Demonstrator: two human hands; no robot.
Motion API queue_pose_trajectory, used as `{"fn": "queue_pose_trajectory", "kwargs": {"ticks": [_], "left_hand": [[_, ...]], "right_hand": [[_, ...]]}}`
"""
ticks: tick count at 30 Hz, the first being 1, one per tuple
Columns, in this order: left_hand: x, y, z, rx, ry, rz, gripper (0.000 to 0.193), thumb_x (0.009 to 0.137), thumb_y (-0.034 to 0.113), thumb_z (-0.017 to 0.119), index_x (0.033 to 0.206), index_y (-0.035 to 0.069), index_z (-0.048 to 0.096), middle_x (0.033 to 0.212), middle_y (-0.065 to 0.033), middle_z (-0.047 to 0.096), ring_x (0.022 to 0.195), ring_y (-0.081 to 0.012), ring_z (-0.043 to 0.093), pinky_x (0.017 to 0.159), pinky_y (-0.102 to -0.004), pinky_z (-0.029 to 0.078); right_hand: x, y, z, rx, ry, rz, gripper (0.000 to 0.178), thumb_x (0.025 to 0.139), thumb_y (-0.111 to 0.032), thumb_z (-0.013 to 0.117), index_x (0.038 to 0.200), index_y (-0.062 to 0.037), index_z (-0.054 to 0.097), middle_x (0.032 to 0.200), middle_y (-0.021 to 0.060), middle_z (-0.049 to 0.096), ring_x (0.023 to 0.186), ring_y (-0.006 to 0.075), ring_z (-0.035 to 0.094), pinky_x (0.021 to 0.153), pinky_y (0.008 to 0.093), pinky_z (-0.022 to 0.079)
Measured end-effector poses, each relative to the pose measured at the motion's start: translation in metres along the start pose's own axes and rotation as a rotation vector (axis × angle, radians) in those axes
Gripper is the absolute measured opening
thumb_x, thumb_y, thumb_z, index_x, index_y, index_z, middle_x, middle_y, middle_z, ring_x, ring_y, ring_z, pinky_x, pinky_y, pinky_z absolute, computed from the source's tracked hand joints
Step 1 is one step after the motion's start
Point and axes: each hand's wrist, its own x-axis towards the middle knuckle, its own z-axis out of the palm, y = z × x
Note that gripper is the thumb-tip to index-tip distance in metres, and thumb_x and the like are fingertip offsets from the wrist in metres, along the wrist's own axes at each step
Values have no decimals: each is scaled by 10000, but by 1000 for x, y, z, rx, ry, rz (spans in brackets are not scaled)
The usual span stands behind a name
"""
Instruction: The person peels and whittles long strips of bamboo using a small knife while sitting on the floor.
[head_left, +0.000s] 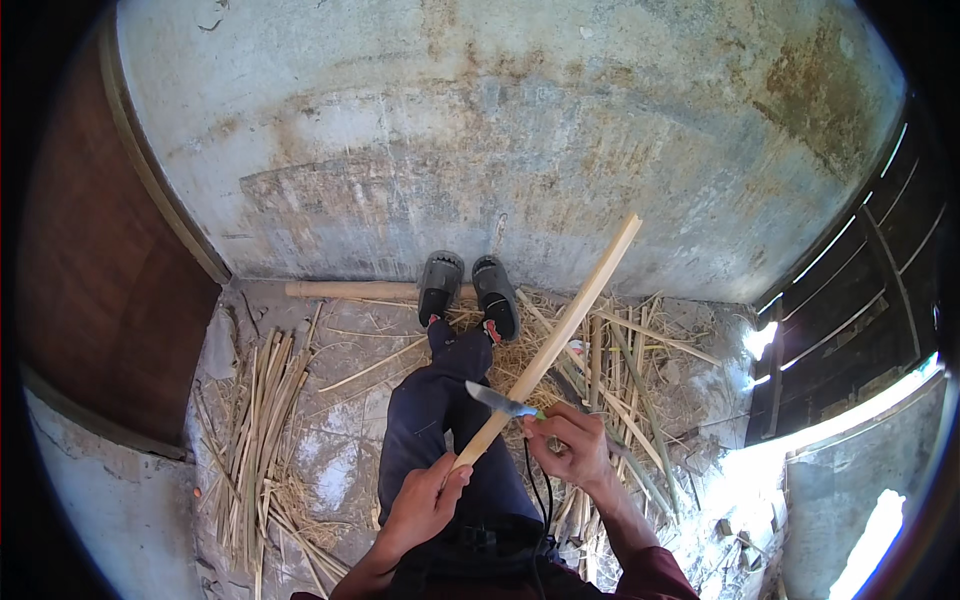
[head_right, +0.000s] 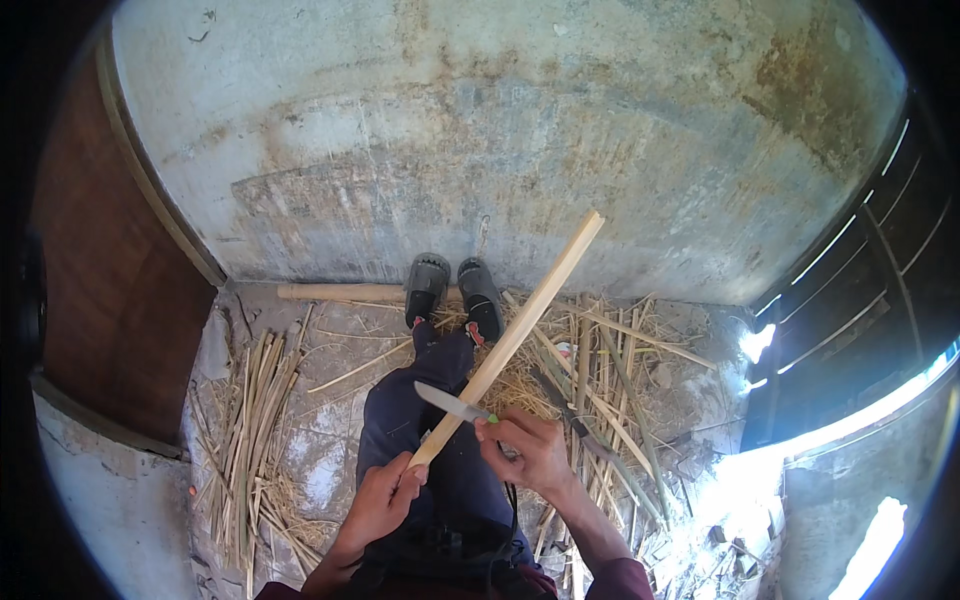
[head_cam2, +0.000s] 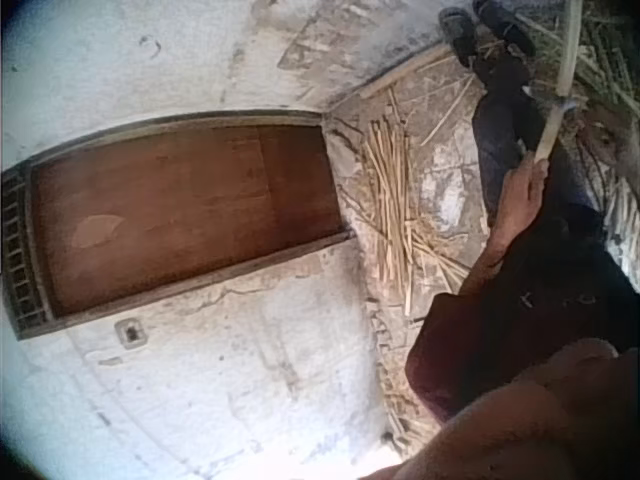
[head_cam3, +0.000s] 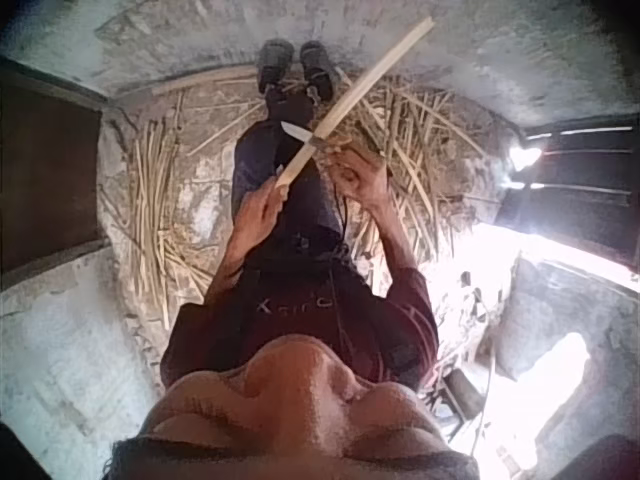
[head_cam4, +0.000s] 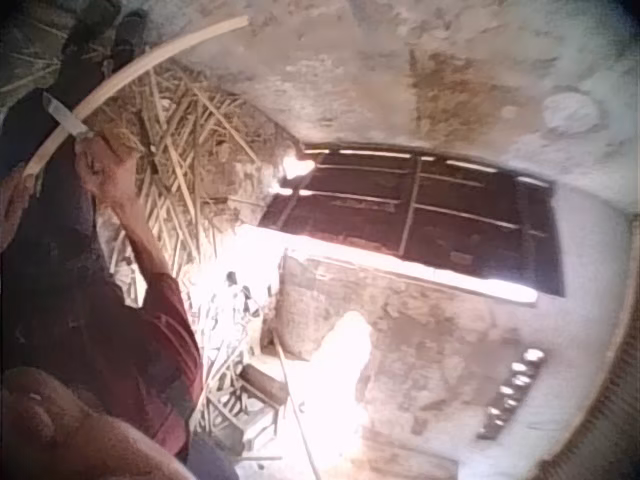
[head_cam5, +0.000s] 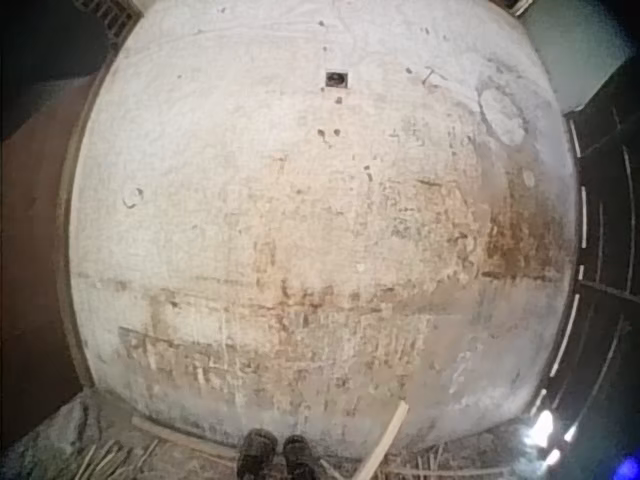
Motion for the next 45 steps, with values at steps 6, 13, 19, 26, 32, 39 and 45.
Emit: {"fn": "queue_pose_trajectory", "kwargs": {"ticks": [6, 13, 19, 26, 32, 39, 45], "left_hand": [[-4, -5, -2, 20, -1, 3, 170, 1113, 159, 613, 1091, -9, 624, 735, -173, 669, 632, -371, 697, 574, -416, 483], [-10, -10, -5, 3, -3, 2, 171, 1112, 162, 614, 1080, -7, 618, 750, -169, 687, 646, -374, 708, 581, -429, 493], [-11, -11, -9, 32, -12, -6, 175, 1112, 174, 614, 1067, 5, 619, 757, -169, 695, 667, -385, 715, 582, -438, 495], [-49, -31, -28, 45, -34, -131, 235, 1120, 209, 616, 994, 11, 630, 723, -139, 680, 619, -312, 719, 561, -419, 502], [-47, -50, -36, -60, 37, -186, 333, 1160, 281, 559, 938, 45, 633, 689, -7, 609, 611, -79, 592, 570, -271, 465], [-5, -39, -30, -588, -123, -408, 346, 1193, 344, 489, 967, 93, 566, 737, 81, 411, 593, -18, 373, 525, -199, 323], [6, -34, -22, -635, -208, -369, 343, 1196, 339, 480, 974, 92, 561, 732, 81, 415, 590, -11, 358, 508, -199, 299]], "right_hand": [[3, 6, -5, -52, -3, -48, 154, 799, -45, 833, 922, -115, 774, 765, 24, 640, 533, 190, 608, 459, 352, 467], [3, 9, -7, -176, -1, -129, 131, 797, -52, 835, 887, -124, 774, 762, 15, 627, 523, 179, 598, 449, 352, 463], [10, 9, -10, -195, 36, -165, 114, 807, -58, 838, 863, -129, 767, 760, 11, 626, 521, 170, 597, 446, 351, 463], [23, 99, -94, -398, 355, 406, 38, 993, -65, 720, 970, -36, 730, 858, 140, 739, 717, 201, 710, 658, 328, 536], [3, 107, -82, -193, 384, 522, 83, 1026, -81, 707, 1032, 2, 703, 995, 174, 802, 877, 180, 730, 826, 333, 549], [-8, 46, -12, 63, 229, 386, 100, 984, -66, 765, 1056, -13, 719, 967, 120, 791, 769, 137, 712, 690, 295, 534], [-4, 10, 15, 83, 115, 47, 171, 904, -59, 826, 1057, -50, 750, 877, 124, 746, 696, 250, 745, 595, 344, 556]]}}
